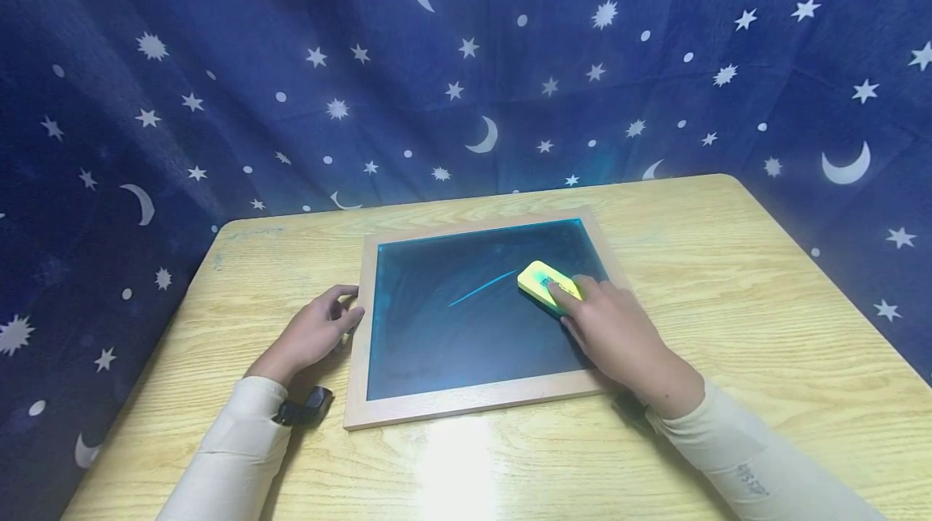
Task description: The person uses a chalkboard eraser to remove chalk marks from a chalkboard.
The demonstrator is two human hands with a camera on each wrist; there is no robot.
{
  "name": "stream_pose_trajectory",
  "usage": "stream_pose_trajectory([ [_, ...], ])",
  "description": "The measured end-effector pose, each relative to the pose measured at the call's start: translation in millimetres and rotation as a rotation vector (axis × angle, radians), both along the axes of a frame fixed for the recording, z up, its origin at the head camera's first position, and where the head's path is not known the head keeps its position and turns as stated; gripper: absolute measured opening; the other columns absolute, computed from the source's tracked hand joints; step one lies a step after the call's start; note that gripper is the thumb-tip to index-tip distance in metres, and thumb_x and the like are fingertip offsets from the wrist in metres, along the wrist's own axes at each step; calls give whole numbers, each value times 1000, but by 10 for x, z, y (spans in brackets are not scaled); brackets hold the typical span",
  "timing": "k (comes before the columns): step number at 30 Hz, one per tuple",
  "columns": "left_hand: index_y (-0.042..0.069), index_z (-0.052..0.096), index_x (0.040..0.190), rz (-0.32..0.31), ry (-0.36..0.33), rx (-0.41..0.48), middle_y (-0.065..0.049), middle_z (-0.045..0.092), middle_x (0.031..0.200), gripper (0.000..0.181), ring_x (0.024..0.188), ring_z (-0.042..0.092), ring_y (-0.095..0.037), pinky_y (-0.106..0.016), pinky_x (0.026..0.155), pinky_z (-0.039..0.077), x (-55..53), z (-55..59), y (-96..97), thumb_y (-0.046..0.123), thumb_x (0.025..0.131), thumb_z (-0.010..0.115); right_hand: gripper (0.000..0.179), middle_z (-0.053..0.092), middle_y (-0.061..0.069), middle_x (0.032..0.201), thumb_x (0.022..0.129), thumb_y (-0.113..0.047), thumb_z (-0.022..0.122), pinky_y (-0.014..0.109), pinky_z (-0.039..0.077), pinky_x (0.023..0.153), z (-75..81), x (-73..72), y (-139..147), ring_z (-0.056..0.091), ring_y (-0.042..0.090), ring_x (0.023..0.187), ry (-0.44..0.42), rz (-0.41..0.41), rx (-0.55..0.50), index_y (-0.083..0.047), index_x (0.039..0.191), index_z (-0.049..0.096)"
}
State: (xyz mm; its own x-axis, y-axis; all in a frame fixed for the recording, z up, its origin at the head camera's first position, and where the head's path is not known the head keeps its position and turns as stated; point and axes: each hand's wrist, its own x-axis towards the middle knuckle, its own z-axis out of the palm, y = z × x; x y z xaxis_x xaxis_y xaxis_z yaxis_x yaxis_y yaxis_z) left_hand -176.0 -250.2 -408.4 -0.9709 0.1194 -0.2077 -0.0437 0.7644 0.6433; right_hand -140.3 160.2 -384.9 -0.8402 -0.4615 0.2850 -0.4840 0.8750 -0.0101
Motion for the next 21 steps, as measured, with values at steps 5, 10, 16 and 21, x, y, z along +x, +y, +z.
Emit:
stream_pose_trajectory([
  [5,5,39,149,3,-1,-1,-10,58,96,58,70,55,-18,-33,60,47,-2,-7,1,38,104,51,50,66,23,112,84,-16,80,51,54,73,-7,28,-30,66,39,89,18,8,11,-14,132,64],
  [10,4,38,150,3,-5,4,-10,58,95,58,68,55,-18,-33,59,47,-2,-7,2,38,105,51,49,65,22,117,87,-17,78,50,54,74,-25,76,-88,65,38,91,11,39,21,-16,134,64],
  [16,5,39,150,6,0,-3,-10,58,96,58,69,55,-18,-33,59,47,-4,-14,5,38,104,51,49,64,20,122,87,-17,77,48,52,70,-33,163,-185,65,36,89,-2,95,9,-18,134,63],
  [21,5,40,149,9,4,-7,-10,58,96,57,69,55,-18,-32,59,46,-4,-19,4,37,104,52,49,62,18,129,90,-20,76,47,53,77,-35,241,-271,65,34,97,-35,147,6,-20,137,62],
])
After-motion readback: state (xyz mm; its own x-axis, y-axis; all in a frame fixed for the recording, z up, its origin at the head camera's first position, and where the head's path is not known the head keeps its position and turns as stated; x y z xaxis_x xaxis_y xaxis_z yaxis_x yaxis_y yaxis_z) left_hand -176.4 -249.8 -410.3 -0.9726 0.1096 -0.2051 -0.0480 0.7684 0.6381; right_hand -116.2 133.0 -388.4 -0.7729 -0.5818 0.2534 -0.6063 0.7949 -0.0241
